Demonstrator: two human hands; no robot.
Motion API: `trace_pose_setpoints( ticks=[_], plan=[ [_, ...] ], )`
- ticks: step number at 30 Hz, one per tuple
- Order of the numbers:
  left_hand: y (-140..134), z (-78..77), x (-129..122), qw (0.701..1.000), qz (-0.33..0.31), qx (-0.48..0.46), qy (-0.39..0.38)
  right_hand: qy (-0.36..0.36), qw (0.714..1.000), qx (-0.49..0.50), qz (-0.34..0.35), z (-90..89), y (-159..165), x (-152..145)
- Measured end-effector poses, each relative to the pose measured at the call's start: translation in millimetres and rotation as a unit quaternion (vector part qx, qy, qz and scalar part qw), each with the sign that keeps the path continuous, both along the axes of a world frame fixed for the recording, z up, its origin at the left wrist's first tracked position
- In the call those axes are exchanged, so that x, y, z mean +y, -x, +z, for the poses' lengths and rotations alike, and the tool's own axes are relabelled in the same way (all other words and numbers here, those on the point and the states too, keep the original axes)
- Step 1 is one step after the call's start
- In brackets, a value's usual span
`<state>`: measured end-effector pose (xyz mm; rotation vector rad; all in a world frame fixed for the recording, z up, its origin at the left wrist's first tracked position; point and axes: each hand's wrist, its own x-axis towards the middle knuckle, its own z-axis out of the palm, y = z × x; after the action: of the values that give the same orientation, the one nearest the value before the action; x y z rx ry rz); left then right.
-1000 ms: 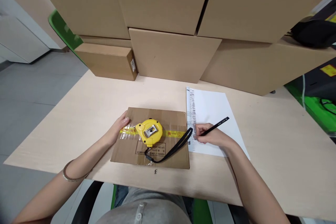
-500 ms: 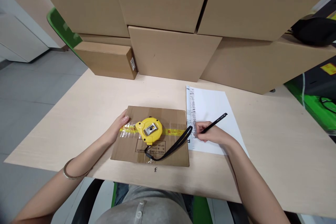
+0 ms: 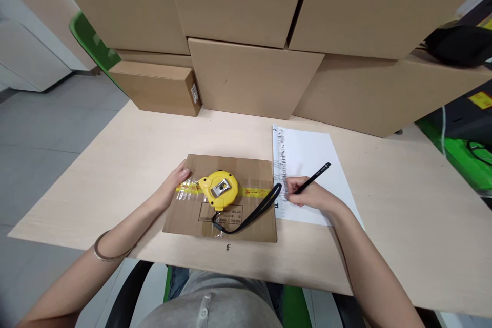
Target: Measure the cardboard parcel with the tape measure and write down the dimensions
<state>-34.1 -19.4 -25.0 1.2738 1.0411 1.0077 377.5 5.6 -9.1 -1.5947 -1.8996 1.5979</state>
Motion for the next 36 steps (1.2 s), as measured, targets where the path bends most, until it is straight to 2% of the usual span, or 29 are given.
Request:
trace_pose_setpoints(
  ticks=[14,17,20,24,29,32,34,36],
  plan=[
    [0,1.0,0,1.0,0.003,0.004,0.005,-0.037,0.999,-0.027,-0.007,-2.5,-2,-1],
    [0,0.7,0,1.0,0.003,0.004,0.005,-0.074,0.992,-0.083,-0.058,-4.9,-2,-2],
    [0,2.8,1,1.0,0.003,0.004,0.006,-0.121,0.973,-0.166,-0.106,-5.8,-1,-2],
    [-1,8.0,1,1.0,0.0,0.012,0.001,-0.162,0.942,-0.265,-0.124,-2.4,4,-3],
    [-1,7.6,0,1.0,0.001,0.022,-0.002,-0.221,0.901,-0.334,-0.169,16.3,17,-7],
    [0,7.5,-2,0.999,0.027,0.028,-0.036,-0.313,0.882,-0.286,-0.206,38.3,36,-15],
    [2,10.0,-2,0.994,0.042,0.041,-0.092,-0.408,0.875,-0.194,-0.175,53.0,57,-22],
    [3,14.0,-2,0.988,0.031,0.059,-0.141,-0.48,0.865,-0.115,-0.088,64.0,81,-30]
  ],
)
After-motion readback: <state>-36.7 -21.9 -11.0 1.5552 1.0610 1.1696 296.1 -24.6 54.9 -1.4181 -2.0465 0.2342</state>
